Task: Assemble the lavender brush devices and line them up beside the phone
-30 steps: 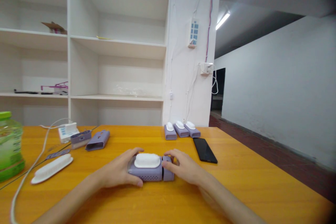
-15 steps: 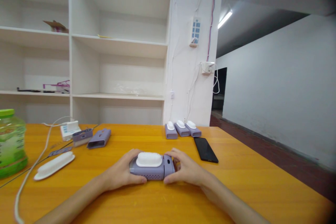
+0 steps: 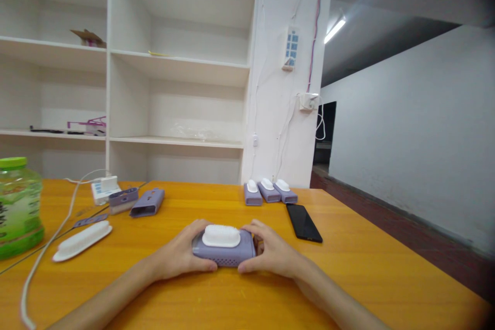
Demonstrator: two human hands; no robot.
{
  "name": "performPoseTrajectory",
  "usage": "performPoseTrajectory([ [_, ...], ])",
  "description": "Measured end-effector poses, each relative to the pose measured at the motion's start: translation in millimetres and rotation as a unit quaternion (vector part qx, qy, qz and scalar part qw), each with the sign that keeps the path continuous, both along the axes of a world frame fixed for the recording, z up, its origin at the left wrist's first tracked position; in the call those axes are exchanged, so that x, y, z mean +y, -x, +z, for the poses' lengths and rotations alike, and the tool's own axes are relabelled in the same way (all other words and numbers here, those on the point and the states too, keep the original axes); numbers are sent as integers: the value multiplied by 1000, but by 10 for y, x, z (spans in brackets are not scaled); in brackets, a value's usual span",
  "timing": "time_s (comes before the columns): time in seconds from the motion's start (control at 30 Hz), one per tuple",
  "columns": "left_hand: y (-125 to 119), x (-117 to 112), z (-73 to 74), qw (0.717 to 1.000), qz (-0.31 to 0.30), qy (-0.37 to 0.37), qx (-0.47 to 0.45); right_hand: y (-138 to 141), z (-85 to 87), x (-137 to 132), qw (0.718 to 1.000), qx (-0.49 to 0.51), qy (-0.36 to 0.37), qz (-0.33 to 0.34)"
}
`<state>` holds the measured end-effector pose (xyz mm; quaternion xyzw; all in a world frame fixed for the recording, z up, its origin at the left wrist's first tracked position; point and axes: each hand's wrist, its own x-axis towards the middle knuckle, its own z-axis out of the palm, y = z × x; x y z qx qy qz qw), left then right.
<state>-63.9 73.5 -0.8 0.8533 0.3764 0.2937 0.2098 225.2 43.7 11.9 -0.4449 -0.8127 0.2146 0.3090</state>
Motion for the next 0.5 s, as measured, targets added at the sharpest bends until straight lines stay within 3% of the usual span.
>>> performPoseTrajectory([
  [0.1, -6, 155, -91, 998, 10, -61, -33, 120, -18, -34, 996, -37, -31, -73],
  [0.2, 3, 313, -224, 982, 117, -141, -54, 281, -116, -39, 976, -47, -63, -201],
  [0.23, 3, 334, -255, 977, 138, -157, -46, 318, -153, -36, 974, -48, -71, -210],
  [0.37, -88, 175, -249, 977, 110, -185, -7, 323, -218, -42, 983, -43, -78, -161],
  [0.5, -327, -119, -184, 982, 82, -172, -4, 242, -138, -80, 995, -8, -80, -67],
])
